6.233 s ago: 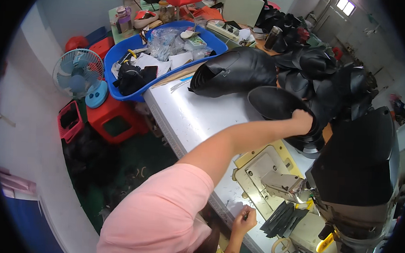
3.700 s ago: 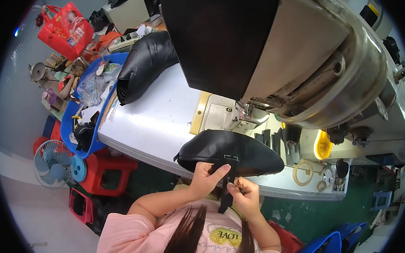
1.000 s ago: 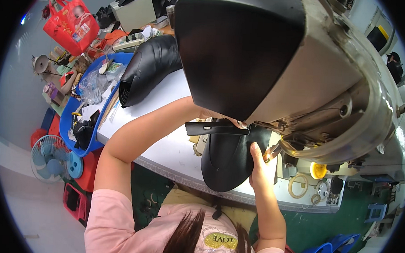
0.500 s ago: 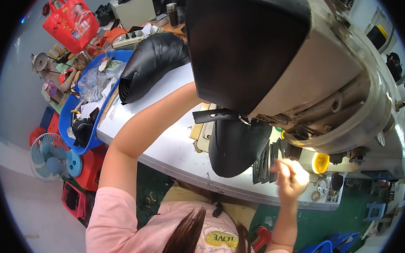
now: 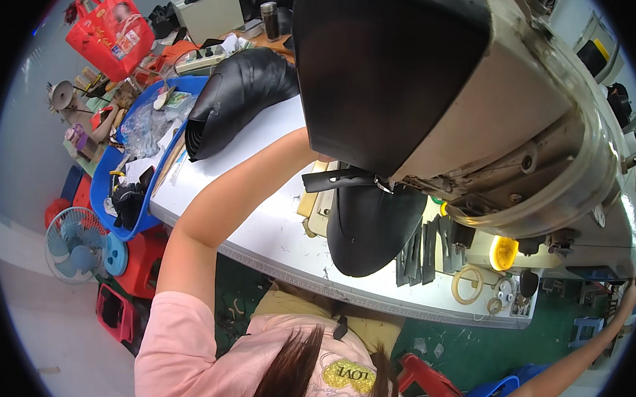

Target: The person operates an industrial sewing machine to stitch a black shoe upper. They repeatedly guide the shoe under the needle, sew sections, and trim excess thread with scissors. The process involves handling the shoe and scissors while the machine runs.

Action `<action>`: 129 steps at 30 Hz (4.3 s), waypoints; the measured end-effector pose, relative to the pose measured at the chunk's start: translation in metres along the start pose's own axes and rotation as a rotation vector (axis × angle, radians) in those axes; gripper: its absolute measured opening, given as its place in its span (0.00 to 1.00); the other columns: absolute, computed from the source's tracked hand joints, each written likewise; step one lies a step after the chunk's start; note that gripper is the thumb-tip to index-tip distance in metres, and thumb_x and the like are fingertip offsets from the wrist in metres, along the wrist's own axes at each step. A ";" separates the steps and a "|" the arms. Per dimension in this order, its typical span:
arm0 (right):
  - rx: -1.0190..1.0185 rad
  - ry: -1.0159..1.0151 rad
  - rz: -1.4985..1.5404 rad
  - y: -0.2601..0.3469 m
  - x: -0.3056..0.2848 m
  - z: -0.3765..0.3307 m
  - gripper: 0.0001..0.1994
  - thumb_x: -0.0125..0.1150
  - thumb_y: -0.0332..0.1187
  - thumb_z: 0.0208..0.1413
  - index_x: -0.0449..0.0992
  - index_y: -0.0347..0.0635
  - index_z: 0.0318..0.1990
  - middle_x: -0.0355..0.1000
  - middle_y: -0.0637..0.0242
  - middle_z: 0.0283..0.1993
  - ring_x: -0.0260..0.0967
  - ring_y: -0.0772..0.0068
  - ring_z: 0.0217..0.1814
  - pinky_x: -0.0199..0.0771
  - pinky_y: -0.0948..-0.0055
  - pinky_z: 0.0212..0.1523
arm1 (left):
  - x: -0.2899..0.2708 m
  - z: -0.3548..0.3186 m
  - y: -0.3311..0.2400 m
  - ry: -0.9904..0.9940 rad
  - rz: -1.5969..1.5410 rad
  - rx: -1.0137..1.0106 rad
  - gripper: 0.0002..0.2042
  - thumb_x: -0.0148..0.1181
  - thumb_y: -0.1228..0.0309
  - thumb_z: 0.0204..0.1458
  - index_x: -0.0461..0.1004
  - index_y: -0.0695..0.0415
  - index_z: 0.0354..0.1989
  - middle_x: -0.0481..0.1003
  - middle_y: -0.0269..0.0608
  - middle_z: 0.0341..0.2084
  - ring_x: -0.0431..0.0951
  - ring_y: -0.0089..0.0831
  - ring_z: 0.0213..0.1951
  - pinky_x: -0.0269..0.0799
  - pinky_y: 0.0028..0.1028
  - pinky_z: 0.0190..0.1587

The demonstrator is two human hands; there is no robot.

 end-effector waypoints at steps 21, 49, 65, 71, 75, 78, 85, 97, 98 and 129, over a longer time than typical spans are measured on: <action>-0.101 -0.179 0.099 0.122 0.080 -0.232 0.12 0.47 0.33 0.52 0.72 0.34 0.36 0.69 0.64 0.35 0.64 0.75 0.32 0.65 0.77 0.33 | 0.010 0.001 0.008 0.042 -0.005 0.004 0.16 0.61 0.80 0.36 0.71 0.60 0.38 0.72 0.38 0.34 0.69 0.27 0.41 0.60 0.27 0.50; 0.043 -0.341 -0.082 0.143 0.049 -0.168 0.23 0.44 0.46 0.53 0.67 0.31 0.44 0.71 0.58 0.33 0.67 0.66 0.31 0.66 0.70 0.31 | 0.014 -0.007 0.012 -0.023 0.016 0.020 0.16 0.61 0.81 0.36 0.71 0.60 0.37 0.72 0.38 0.33 0.70 0.26 0.40 0.60 0.27 0.50; -0.151 -0.556 -0.098 0.196 0.020 -0.221 0.14 0.53 0.36 0.52 0.71 0.37 0.43 0.72 0.66 0.35 0.67 0.76 0.32 0.70 0.78 0.35 | 0.003 0.008 0.024 0.063 -0.094 0.041 0.17 0.63 0.80 0.33 0.71 0.59 0.37 0.72 0.36 0.31 0.70 0.23 0.36 0.64 0.22 0.41; -0.243 -0.386 0.243 0.290 0.078 -0.341 0.04 0.53 0.26 0.51 0.72 0.36 0.34 0.70 0.65 0.26 0.64 0.78 0.23 0.64 0.80 0.24 | -0.009 0.005 0.037 -0.081 -0.296 0.011 0.17 0.63 0.80 0.34 0.71 0.59 0.36 0.72 0.36 0.30 0.70 0.22 0.35 0.64 0.21 0.40; -0.244 0.255 0.406 0.349 0.163 -0.414 0.06 0.52 0.23 0.48 0.71 0.35 0.35 0.68 0.64 0.27 0.64 0.77 0.25 0.64 0.81 0.26 | 0.013 -0.027 0.034 -0.185 -0.189 -0.001 0.15 0.60 0.81 0.36 0.71 0.60 0.37 0.72 0.35 0.30 0.70 0.23 0.33 0.65 0.20 0.36; 0.081 0.911 0.794 0.393 0.247 -0.474 0.11 0.51 0.29 0.50 0.67 0.36 0.42 0.67 0.65 0.28 0.64 0.75 0.29 0.64 0.79 0.33 | 0.033 -0.061 0.053 -0.069 -0.331 0.126 0.18 0.58 0.82 0.36 0.69 0.63 0.40 0.72 0.37 0.34 0.71 0.24 0.35 0.67 0.21 0.37; -0.036 1.527 1.043 0.484 0.263 -0.575 0.07 0.55 0.27 0.47 0.67 0.33 0.31 0.63 0.63 0.29 0.62 0.73 0.32 0.62 0.78 0.34 | 0.061 -0.141 0.036 -0.146 -0.042 0.653 0.05 0.59 0.69 0.41 0.70 0.48 0.19 0.69 0.33 0.23 0.67 0.35 0.41 0.45 0.44 0.57; 0.023 1.412 1.065 0.498 0.259 -0.553 0.04 0.57 0.23 0.43 0.69 0.33 0.28 0.63 0.66 0.27 0.61 0.76 0.29 0.62 0.80 0.31 | 0.063 -0.146 0.032 -0.136 -0.001 0.692 0.06 0.57 0.65 0.43 0.70 0.45 0.17 0.68 0.33 0.24 0.66 0.36 0.42 0.41 0.46 0.58; 0.100 1.341 1.127 0.490 0.259 -0.548 0.05 0.57 0.23 0.43 0.69 0.33 0.29 0.62 0.66 0.28 0.61 0.77 0.29 0.61 0.81 0.31 | 0.060 -0.148 0.033 -0.148 -0.017 0.704 0.06 0.57 0.66 0.43 0.70 0.45 0.17 0.68 0.33 0.24 0.66 0.36 0.42 0.41 0.46 0.58; 0.272 1.032 1.122 0.493 0.259 -0.578 0.03 0.54 0.22 0.47 0.69 0.33 0.24 0.67 0.70 0.20 0.57 0.89 0.18 0.53 0.88 0.19 | 0.083 -0.155 0.133 -0.724 -1.061 0.312 0.25 0.38 0.51 0.54 0.56 0.59 0.52 0.66 0.46 0.44 0.69 0.39 0.45 0.63 0.38 0.49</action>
Point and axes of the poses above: each hand's wrist, its own z-axis towards the middle knuckle, its own x-axis out of the palm, y = z × x, the point moved 9 cm from there along z, towards the middle knuckle
